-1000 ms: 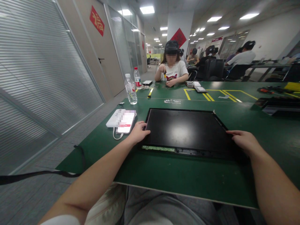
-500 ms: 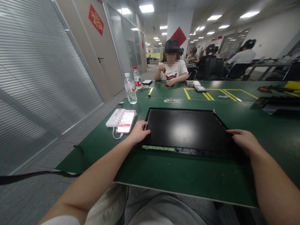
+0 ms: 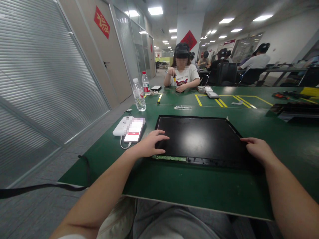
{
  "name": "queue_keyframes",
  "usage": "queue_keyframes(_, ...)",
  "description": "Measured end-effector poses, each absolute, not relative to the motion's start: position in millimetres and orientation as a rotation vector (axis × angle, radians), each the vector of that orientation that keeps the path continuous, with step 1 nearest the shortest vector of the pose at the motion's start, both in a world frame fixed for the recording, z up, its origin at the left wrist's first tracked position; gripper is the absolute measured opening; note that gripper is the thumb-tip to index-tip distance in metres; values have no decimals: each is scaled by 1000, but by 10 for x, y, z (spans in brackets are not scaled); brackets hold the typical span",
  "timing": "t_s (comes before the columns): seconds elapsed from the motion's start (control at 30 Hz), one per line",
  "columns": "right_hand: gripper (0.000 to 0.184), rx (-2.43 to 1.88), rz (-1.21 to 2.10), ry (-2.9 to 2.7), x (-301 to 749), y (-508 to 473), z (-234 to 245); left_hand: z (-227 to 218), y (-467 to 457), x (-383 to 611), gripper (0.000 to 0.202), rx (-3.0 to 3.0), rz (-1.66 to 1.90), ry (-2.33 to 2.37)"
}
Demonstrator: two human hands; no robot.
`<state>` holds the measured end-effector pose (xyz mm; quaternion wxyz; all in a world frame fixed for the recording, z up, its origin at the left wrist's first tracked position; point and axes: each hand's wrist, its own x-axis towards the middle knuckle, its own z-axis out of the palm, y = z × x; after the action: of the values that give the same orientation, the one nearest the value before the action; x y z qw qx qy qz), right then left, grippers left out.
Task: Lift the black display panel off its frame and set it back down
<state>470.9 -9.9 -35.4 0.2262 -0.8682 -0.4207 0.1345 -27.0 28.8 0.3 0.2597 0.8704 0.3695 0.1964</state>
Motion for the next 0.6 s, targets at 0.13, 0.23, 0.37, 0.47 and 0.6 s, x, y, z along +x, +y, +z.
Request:
queue_keyframes(0.13, 61, -2402, 422, -1131, 4688, -106, -311, 13, 301, -291, 55, 2358, 499, 925)
queue_keyframes(0.23, 62, -2392, 420, -1129, 4694, -104, -321, 18, 321, -309, 58, 2343, 505, 925)
queue_keyframes(0.37, 62, -2393, 390, -1130, 4701, -102, -348, 29, 329, -304, 54, 2320, 509, 878)
queue_keyframes(0.47, 61, -2398, 385, -1127, 4691, -102, -350, 42, 319, -291, 50, 2333, 491, 826)
queue_keyframes(0.6, 61, -2403, 380, -1129, 4673, -107, -344, 55, 305, -286, 48, 2363, 472, 771)
